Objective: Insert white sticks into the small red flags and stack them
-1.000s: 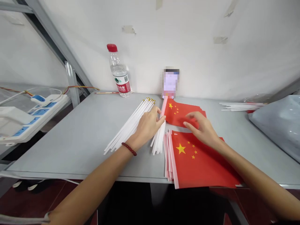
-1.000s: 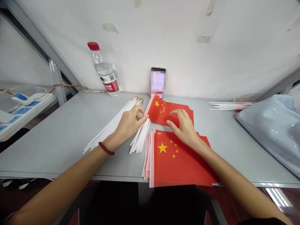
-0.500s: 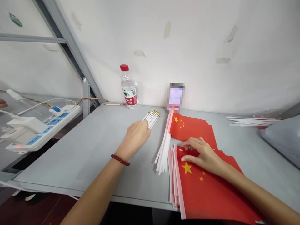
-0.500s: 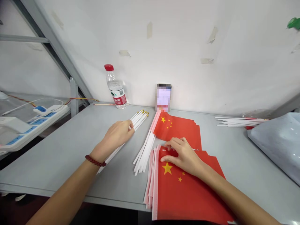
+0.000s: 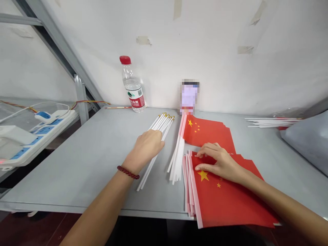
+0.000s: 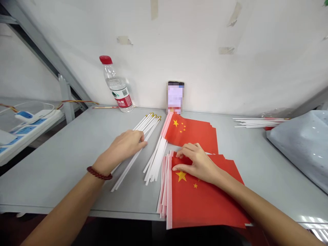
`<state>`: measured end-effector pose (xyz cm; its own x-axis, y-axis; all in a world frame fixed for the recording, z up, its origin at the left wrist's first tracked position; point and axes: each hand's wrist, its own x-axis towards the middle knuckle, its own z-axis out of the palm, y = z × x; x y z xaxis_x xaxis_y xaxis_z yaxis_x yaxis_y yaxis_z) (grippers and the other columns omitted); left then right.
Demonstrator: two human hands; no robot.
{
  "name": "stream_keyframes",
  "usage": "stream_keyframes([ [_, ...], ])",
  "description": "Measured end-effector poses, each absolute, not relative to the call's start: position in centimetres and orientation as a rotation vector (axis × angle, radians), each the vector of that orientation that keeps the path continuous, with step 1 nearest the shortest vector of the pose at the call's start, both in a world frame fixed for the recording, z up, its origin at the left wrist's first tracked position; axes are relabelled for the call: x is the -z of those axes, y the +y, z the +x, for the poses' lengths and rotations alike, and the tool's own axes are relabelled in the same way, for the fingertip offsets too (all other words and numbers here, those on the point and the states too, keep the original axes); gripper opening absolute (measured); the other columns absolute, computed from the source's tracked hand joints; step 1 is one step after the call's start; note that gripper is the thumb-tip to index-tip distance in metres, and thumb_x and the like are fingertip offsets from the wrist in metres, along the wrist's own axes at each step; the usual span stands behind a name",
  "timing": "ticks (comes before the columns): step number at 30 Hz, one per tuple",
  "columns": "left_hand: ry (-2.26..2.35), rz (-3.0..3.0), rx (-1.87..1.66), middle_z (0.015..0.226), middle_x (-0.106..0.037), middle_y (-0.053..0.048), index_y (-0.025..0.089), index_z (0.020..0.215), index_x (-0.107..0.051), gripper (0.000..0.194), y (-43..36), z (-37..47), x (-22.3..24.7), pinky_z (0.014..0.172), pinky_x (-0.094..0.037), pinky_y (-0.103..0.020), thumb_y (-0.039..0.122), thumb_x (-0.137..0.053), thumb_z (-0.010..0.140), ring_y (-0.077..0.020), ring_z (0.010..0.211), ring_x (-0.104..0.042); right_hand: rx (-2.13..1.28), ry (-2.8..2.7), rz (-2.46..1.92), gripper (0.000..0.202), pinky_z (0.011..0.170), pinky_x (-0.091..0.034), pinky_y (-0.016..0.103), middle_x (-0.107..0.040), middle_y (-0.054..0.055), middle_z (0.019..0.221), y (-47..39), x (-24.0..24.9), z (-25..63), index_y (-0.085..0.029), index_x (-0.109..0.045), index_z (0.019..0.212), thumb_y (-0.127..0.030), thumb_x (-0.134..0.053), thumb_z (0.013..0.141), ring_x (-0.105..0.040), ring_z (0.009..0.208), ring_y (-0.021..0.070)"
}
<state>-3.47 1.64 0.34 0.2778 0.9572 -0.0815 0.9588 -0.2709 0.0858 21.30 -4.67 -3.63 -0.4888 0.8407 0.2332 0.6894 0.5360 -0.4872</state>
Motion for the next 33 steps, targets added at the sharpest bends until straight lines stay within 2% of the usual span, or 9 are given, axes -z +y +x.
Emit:
stream_keyframes([
  [6, 1.740, 2.361, -0.050, 0.049, -0.040, -0.003, 0.022, 0.048, -0.042, 0.021, 1.6, -3.1, 0.1, 0.047, -0.020, -0.030, 0.017, -0.048, 0.067, -0.0196, 0.049, -0.050, -0.527, -2.395, -1.313, 0.039, 0.087, -0.042, 0.042, -0.058, 0.007, 0.103, -5.2, 3.4, 20.8, -0.023, -0.056, 0.098, -0.054, -0.066, 0.075, -0.054, 0.096, 0.0242],
  [13, 1.704, 2.255, -0.177, 0.047, -0.036, -0.002, 0.024, 0.042, -0.032, 0.028, 1.8, -2.8, 0.3, 0.048, -0.021, -0.031, 0.019, -0.050, 0.062, -0.0203, 0.048, -0.048, -0.571, -2.424, -1.338, 0.029, 0.085, -0.045, 0.041, -0.057, 0.007, 0.103, -5.3, 2.9, 20.8, -0.023, -0.054, 0.090, -0.050, -0.062, 0.081, -0.054, 0.097, 0.0241],
  [17, 1.706, 2.184, -0.228, 0.044, -0.030, 0.001, 0.023, 0.041, -0.028, 0.031, 2.0, -2.6, 0.1, 0.046, -0.018, -0.029, 0.020, -0.051, 0.061, -0.0147, 0.042, -0.038, -0.540, -2.412, -1.333, 0.030, 0.087, -0.044, 0.042, -0.058, 0.006, 0.102, -5.4, 3.0, 20.9, -0.023, -0.055, 0.094, -0.049, -0.062, 0.081, -0.055, 0.097, 0.0233],
  [20, 1.641, 2.136, -0.374, 0.045, -0.030, 0.002, 0.021, 0.042, -0.031, 0.029, 2.1, -2.7, -0.3, 0.045, -0.016, -0.027, 0.023, -0.050, 0.064, -0.0105, 0.041, -0.030, -0.475, -2.396, -1.376, 0.037, 0.087, -0.044, 0.043, -0.059, 0.006, 0.102, -5.3, 3.3, 21.0, -0.023, -0.056, 0.100, -0.052, -0.064, 0.078, -0.055, 0.096, 0.0239],
  [24, 1.548, 1.983, -0.658, 0.044, -0.032, 0.004, 0.019, 0.046, -0.041, 0.029, 1.8, -2.6, -1.3, 0.041, -0.018, -0.023, 0.029, -0.050, 0.072, -0.0077, 0.040, -0.027, -0.417, -2.359, -1.471, 0.039, 0.081, -0.046, 0.041, -0.061, 0.006, 0.096, -5.1, 3.6, 21.1, -0.022, -0.058, 0.097, -0.053, -0.067, 0.074, -0.057, 0.091, 0.0241],
  [28, 1.478, 1.699, -0.966, 0.050, -0.051, 0.003, 0.019, 0.063, -0.055, 0.026, 1.4, -2.3, -2.3, 0.037, -0.020, -0.022, 0.041, -0.054, 0.076, -0.0061, 0.036, -0.027, -0.487, -2.335, -1.497, 0.033, 0.080, -0.046, 0.041, -0.064, 0.006, 0.095, -5.1, 3.4, 21.1, -0.022, -0.058, 0.091, -0.050, -0.066, 0.076, -0.059, 0.089, 0.0240],
  [30, 1.403, 1.553, -1.091, 0.056, -0.058, 0.001, 0.019, 0.070, -0.056, 0.025, 1.3, -2.2, -2.5, 0.037, -0.022, -0.021, 0.043, -0.056, 0.078, -0.0059, 0.037, -0.031, -0.538, -2.315, -1.505, 0.032, 0.080, -0.047, 0.041, -0.065, 0.006, 0.099, -5.2, 3.4, 21.0, -0.023, -0.057, 0.092, -0.049, -0.066, 0.076, -0.059, 0.092, 0.0251],
  [33, 1.256, 1.350, -1.172, 0.057, -0.060, 0.000, 0.019, 0.075, -0.052, 0.024, 1.3, -2.0, -2.5, 0.037, -0.025, -0.020, 0.042, -0.059, 0.079, -0.0059, 0.038, -0.038, -0.583, -2.295, -1.494, 0.030, 0.080, -0.047, 0.042, -0.066, 0.006, 0.102, -5.4, 3.3, 20.9, -0.023, -0.058, 0.094, -0.046, -0.066, 0.077, -0.059, 0.093, 0.0255],
])
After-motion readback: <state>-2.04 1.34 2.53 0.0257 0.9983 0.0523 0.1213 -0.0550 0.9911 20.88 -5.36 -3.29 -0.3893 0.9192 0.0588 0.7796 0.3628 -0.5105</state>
